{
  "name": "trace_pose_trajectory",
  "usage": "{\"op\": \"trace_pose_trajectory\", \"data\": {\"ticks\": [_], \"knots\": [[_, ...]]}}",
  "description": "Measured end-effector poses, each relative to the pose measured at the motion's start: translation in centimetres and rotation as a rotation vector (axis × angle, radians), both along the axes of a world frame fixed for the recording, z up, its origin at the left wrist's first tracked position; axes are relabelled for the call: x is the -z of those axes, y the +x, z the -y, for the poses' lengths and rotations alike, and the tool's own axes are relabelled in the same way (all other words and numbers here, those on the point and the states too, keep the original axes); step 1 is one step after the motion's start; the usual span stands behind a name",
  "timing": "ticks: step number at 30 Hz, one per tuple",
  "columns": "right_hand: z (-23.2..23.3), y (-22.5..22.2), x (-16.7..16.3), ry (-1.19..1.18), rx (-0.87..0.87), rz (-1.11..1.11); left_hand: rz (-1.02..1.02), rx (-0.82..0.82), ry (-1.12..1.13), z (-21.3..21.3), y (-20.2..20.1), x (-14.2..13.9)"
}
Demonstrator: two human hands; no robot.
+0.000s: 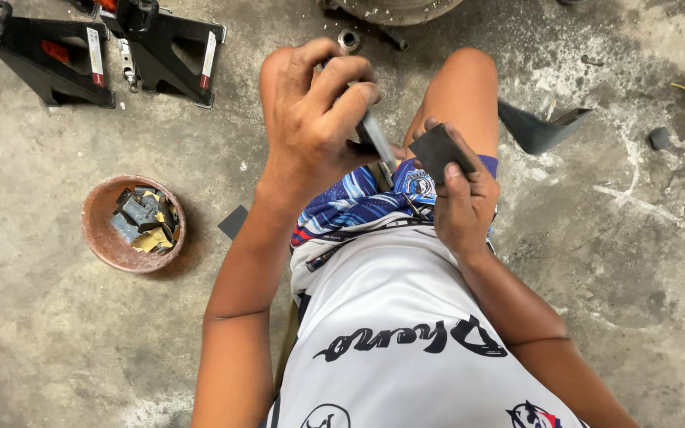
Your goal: The person sands a long, dark gray plastic car part using a sanding block. They hold the part with one hand and rub the sanding block along its edges and surfaces, turning the part to access different sides.
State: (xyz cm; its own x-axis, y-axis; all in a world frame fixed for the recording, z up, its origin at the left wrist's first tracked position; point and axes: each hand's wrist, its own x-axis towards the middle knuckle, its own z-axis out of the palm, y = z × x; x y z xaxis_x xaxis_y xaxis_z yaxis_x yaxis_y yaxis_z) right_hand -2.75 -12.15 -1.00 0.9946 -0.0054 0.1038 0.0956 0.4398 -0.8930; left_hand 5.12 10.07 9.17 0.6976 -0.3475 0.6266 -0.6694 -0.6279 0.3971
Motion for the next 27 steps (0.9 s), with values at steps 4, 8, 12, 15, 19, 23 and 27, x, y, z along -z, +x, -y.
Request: {"op": "trace_pose_trajectory", "data": {"ticks": [4,8,12,15,19,23,27], "knots": [[-1.0,-1.2,-1.8,-0.439,0.020,0.255,0.003,-0.028,0.134,0.1,-0.9,-1.3],[-2.0,-1.8,-4.1,-0.627,0.089,0.346,-0.026,-0.008,0.145,1.3,-1.9,-1.5],[-1.8,-1.4,-4.9,-0.721,0.200,0.479,0.016,-0.070,0.181,2.9,-2.6,-1.3],[-2.1,-0.8,-3.9,-0.745,0.249,0.670,-0.003,-0.090,0.162,3.0,-2.7,-1.4],[-3.2,-0.8,-2.4,-0.720,0.241,0.587,-0.075,-0.114,0.151,2.4,-2.5,-1.7],[-2.2,-0.2,-1.4,-0.781,0.242,0.623,-0.073,-0.130,0.157,2.6,-2.5,-1.7],[-1.4,0.7,1.1,-0.735,0.262,0.777,-0.069,-0.110,0.151,2.4,-2.3,-1.5]]}}
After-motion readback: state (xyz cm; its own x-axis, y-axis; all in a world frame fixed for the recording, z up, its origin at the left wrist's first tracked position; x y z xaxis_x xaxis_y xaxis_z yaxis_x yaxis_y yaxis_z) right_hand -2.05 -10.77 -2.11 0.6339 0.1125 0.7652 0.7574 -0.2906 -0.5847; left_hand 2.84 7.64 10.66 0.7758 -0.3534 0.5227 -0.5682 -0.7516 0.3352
